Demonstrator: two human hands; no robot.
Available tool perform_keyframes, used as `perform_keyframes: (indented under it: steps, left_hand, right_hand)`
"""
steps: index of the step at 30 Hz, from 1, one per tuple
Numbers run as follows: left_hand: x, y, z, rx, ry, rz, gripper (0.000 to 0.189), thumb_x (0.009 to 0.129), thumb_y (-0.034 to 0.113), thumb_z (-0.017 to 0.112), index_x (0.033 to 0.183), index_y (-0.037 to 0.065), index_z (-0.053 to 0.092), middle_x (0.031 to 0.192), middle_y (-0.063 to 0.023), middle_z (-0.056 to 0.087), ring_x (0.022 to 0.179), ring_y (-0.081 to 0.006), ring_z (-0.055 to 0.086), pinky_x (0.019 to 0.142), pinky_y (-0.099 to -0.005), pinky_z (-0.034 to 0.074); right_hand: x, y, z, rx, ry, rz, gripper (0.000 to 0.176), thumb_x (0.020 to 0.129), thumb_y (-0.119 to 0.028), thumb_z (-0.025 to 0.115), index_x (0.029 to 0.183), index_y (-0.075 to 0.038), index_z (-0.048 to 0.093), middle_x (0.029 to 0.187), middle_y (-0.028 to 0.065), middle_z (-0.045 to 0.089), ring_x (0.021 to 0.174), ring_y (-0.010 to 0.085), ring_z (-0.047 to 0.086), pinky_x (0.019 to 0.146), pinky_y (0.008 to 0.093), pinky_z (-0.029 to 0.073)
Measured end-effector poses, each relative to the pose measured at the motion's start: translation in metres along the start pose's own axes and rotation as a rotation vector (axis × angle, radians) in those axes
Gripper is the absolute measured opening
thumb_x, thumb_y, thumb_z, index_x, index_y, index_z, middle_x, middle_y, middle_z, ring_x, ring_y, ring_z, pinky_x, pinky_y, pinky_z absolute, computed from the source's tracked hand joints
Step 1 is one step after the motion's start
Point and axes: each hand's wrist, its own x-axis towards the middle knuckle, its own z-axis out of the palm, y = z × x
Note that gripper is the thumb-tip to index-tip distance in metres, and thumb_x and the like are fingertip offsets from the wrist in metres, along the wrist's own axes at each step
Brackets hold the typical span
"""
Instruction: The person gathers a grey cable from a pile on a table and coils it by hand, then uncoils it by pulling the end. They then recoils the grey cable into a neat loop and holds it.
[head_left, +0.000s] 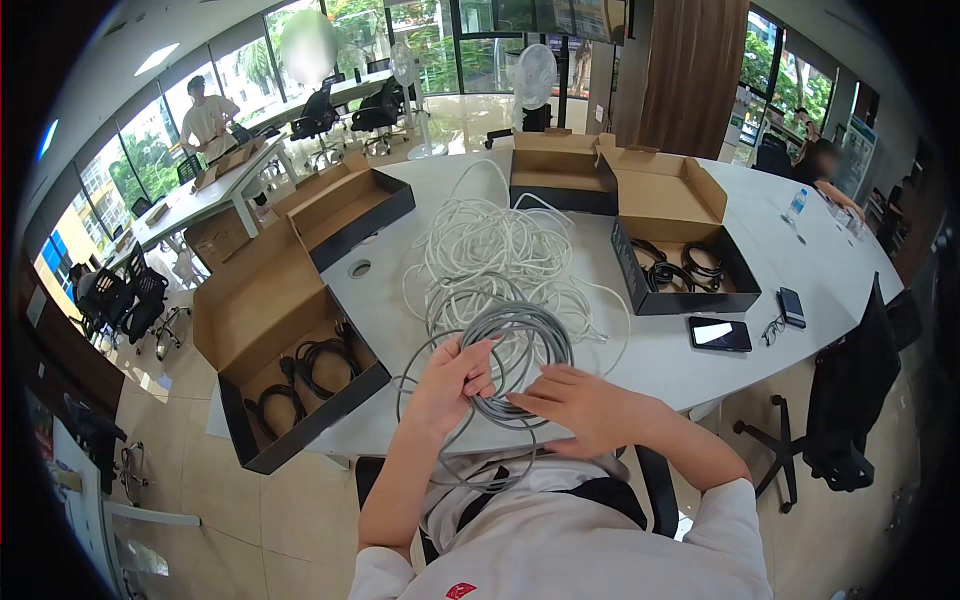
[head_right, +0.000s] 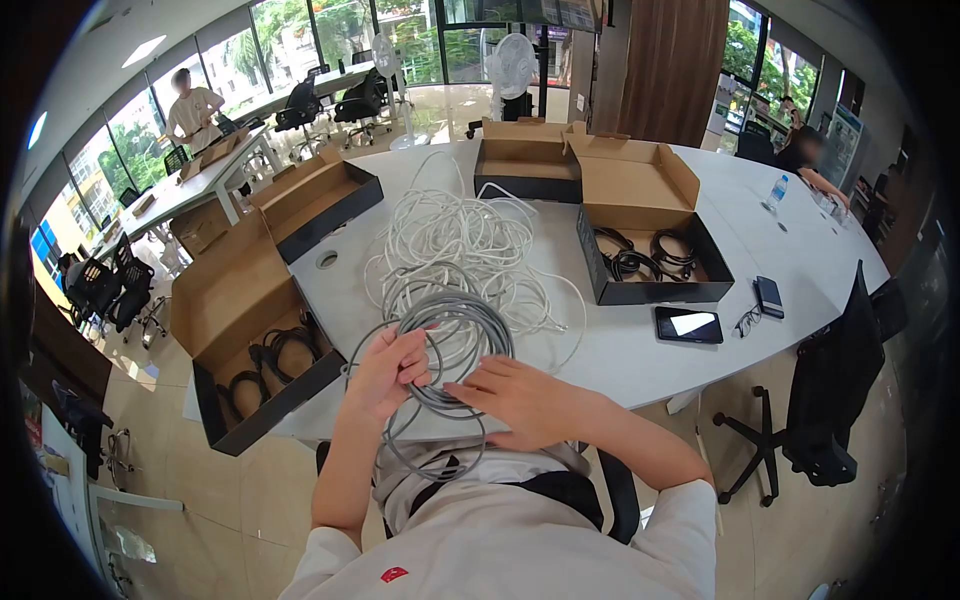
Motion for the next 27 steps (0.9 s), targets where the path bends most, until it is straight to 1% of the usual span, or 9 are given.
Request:
perform_keyframes:
  steps: [2, 5, 6, 9, 10, 16, 22, 25, 27]
  left_hand:
    - [0.002, -0.001, 0.004, 0.117, 0.008, 0.012, 0.008, 0.092, 0.012, 0.057, 0.097, 0.006, 0.054, 0.061, 0.0058, 0.039, 0.048, -0.0046, 0.035, 0.051, -0.0245, 0.037]
    - [0.002, -0.004, 0.014, 0.259, -0.045, -0.032, 0.009, 0.092, 0.01, 0.057, 0.1, 0.006, 0.055, 0.06, 0.0056, 0.04, 0.047, -0.0051, 0.036, 0.05, -0.025, 0.036]
    - [0.001, -0.004, 0.02, 0.307, -0.06, -0.05, 0.01, 0.091, 0.01, 0.058, 0.1, 0.006, 0.055, 0.061, 0.0053, 0.041, 0.047, -0.005, 0.037, 0.051, -0.025, 0.037]
    - [0.0, 0.0, 0.023, 0.325, -0.165, -0.084, 0.015, 0.09, 0.012, 0.06, 0.101, 0.004, 0.054, 0.065, 0.0035, 0.047, 0.049, -0.005, 0.042, 0.052, -0.0241, 0.041]
    - [-0.001, 0.001, 0.023, 0.307, -0.208, -0.092, 0.017, 0.089, 0.012, 0.061, 0.102, 0.003, 0.054, 0.067, 0.0028, 0.05, 0.05, -0.0051, 0.044, 0.053, -0.0236, 0.043]
    - [0.006, 0.002, -0.002, 0.082, -0.246, -0.111, 0.034, 0.084, 0.014, 0.067, 0.112, 0.001, 0.053, 0.095, -0.0091, 0.066, 0.085, -0.0163, 0.064, 0.08, -0.0286, 0.051]
    - [0.003, -0.011, 0.005, 0.367, -0.426, 0.199, 0.062, 0.07, 0.016, 0.08, 0.122, 0.001, 0.049, 0.104, -0.0096, 0.066, 0.101, -0.0222, 0.062, 0.1, -0.0345, 0.04]
    - [0.0, -0.008, 0.009, 0.818, -0.255, 0.396, 0.059, 0.069, 0.015, 0.079, 0.117, -0.001, 0.048, 0.1, -0.0129, 0.067, 0.098, -0.0186, 0.062, 0.094, -0.033, 0.044]
    - [0.0, -0.009, 0.008, 0.879, -0.217, 0.477, 0.054, 0.07, 0.012, 0.076, 0.115, -0.001, 0.049, 0.094, -0.0113, 0.066, 0.089, -0.0158, 0.062, 0.088, -0.0304, 0.045]
  right_hand:
    - [0.002, -0.004, -0.011, 0.337, 0.049, 0.021, 0.065, 0.062, -0.011, 0.072, 0.122, -0.003, 0.049, 0.11, 0.0147, 0.051, 0.102, 0.0303, 0.051, 0.092, 0.0386, 0.042]
    - [0.015, 0.0, -0.028, -0.077, 0.408, 0.173, 0.072, 0.063, -0.012, 0.074, 0.128, -0.004, 0.044, 0.121, 0.0176, 0.047, 0.111, 0.0341, 0.048, 0.097, 0.0401, 0.04]
    - [0.024, 0.001, -0.03, -0.192, 0.467, 0.204, 0.067, 0.067, -0.008, 0.073, 0.128, -0.004, 0.044, 0.12, 0.0198, 0.05, 0.109, 0.0357, 0.052, 0.092, 0.0406, 0.043]
    - [0.029, 0.033, -0.007, 0.209, 0.315, 0.365, 0.062, 0.07, -0.003, 0.07, 0.127, -0.004, 0.045, 0.106, 0.0212, 0.058, 0.094, 0.0359, 0.06, 0.081, 0.0389, 0.048]
    - [0.031, 0.037, -0.012, 0.379, 0.186, 0.505, 0.049, 0.071, 0.001, 0.066, 0.118, -0.002, 0.053, 0.086, 0.0196, 0.064, 0.078, 0.0346, 0.064, 0.071, 0.0363, 0.05]
    - [0.031, 0.045, -0.012, 0.32, 0.33, 0.487, 0.033, 0.07, 0.009, 0.059, 0.102, 0.001, 0.063, 0.085, 0.0177, 0.066, 0.076, 0.0293, 0.065, 0.068, 0.0302, 0.048]
    - [0.031, 0.05, -0.026, 0.279, 0.496, 0.599, 0.031, 0.074, 0.012, 0.056, 0.103, 0.002, 0.063, 0.081, 0.0109, 0.067, 0.07, 0.0129, 0.059, 0.065, 0.0245, 0.046]
    - [0.031, 0.054, -0.024, 0.369, 0.602, 0.565, 0.028, 0.077, 0.012, 0.054, 0.103, 0.004, 0.062, 0.079, 0.0041, 0.064, 0.069, 0.0085, 0.054, 0.063, 0.0225, 0.045]
    - [0.033, 0.055, -0.021, 0.446, 0.633, 0.556, 0.028, 0.077, 0.012, 0.054, 0.103, 0.004, 0.062, 0.078, 0.0018, 0.062, 0.068, 0.0076, 0.053, 0.06, 0.0219, 0.043]
